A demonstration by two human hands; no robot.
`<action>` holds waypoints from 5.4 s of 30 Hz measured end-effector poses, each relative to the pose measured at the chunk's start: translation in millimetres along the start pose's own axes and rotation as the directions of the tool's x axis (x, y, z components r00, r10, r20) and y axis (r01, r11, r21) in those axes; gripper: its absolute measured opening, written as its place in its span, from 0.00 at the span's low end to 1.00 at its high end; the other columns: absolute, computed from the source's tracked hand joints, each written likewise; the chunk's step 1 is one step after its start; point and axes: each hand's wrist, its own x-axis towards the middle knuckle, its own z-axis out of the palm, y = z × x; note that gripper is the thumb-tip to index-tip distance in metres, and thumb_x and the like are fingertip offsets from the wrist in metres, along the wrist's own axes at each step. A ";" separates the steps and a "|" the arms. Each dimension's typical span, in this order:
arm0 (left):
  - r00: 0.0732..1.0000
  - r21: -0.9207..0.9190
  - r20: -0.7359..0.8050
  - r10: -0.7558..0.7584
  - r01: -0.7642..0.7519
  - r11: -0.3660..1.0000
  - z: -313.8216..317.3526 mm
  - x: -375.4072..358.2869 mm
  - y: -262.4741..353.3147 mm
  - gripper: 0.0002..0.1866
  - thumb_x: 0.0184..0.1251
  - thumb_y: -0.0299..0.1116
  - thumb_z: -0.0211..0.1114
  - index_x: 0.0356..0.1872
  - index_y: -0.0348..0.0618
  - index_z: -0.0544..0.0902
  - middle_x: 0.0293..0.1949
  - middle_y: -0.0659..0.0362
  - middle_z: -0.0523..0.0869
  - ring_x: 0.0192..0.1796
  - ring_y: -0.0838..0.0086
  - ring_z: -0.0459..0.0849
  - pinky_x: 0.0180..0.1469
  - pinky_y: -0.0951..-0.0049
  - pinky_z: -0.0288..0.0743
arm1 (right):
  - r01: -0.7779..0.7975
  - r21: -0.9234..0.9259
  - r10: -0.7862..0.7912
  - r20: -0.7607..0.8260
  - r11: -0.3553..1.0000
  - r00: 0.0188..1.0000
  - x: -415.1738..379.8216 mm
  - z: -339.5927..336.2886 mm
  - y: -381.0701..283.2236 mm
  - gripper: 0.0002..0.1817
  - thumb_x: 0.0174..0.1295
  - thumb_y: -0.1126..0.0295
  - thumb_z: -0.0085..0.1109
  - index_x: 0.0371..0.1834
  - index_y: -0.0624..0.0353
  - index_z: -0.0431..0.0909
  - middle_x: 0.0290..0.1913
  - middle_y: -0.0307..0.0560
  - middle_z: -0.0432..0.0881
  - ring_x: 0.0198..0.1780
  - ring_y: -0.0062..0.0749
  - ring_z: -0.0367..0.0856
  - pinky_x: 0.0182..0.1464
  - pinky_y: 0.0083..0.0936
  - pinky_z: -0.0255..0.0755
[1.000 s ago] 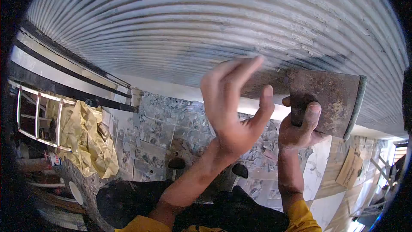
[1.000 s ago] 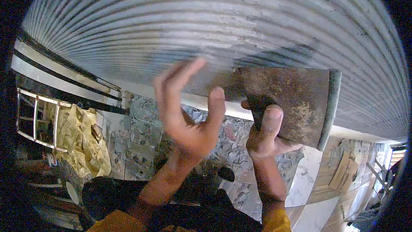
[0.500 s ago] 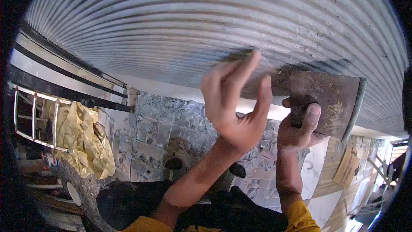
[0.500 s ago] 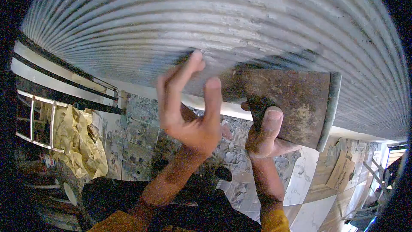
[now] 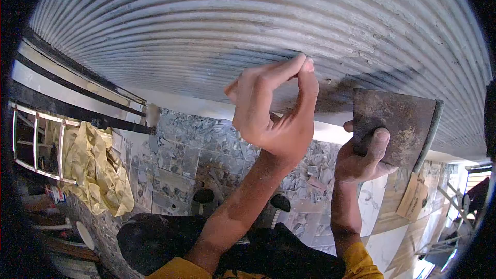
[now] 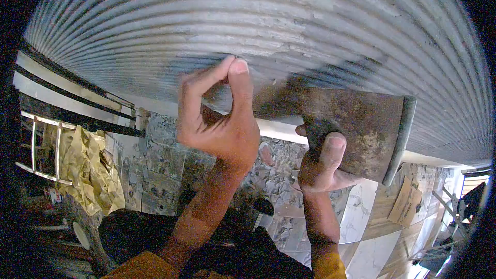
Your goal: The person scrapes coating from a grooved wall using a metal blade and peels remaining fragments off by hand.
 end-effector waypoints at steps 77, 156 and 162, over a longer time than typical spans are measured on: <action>0.950 0.049 0.210 0.232 -0.247 0.968 -7.9 -4.7 -15.1 0.06 0.57 0.28 0.71 0.31 0.43 0.82 0.35 0.60 0.76 0.40 0.66 0.76 0.44 0.67 0.70 | -0.180 0.025 0.175 0.139 0.983 0.975 -4.2 -16.7 3.6 0.31 0.63 0.63 0.66 0.62 0.68 0.62 0.44 0.61 0.81 0.35 0.47 0.87 0.32 0.40 0.87; 0.868 -0.083 0.453 -0.205 0.270 0.959 -23.3 -25.0 -4.1 0.05 0.66 0.25 0.65 0.40 0.36 0.84 0.32 0.55 0.82 0.33 0.71 0.82 0.37 0.75 0.74 | -0.067 -0.258 0.141 0.282 0.964 0.949 -4.0 -18.7 34.8 0.14 0.67 0.63 0.63 0.38 0.64 0.76 0.34 0.38 0.76 0.37 0.21 0.71 0.44 0.20 0.65; 0.901 -0.148 0.409 -0.142 0.219 0.964 -21.2 -26.2 -10.5 0.07 0.66 0.28 0.67 0.39 0.35 0.84 0.31 0.59 0.80 0.35 0.77 0.78 0.38 0.79 0.70 | -0.119 -0.219 0.177 0.271 0.969 0.946 -6.1 -18.8 35.8 0.14 0.66 0.62 0.64 0.38 0.64 0.76 0.34 0.39 0.77 0.37 0.21 0.72 0.43 0.20 0.66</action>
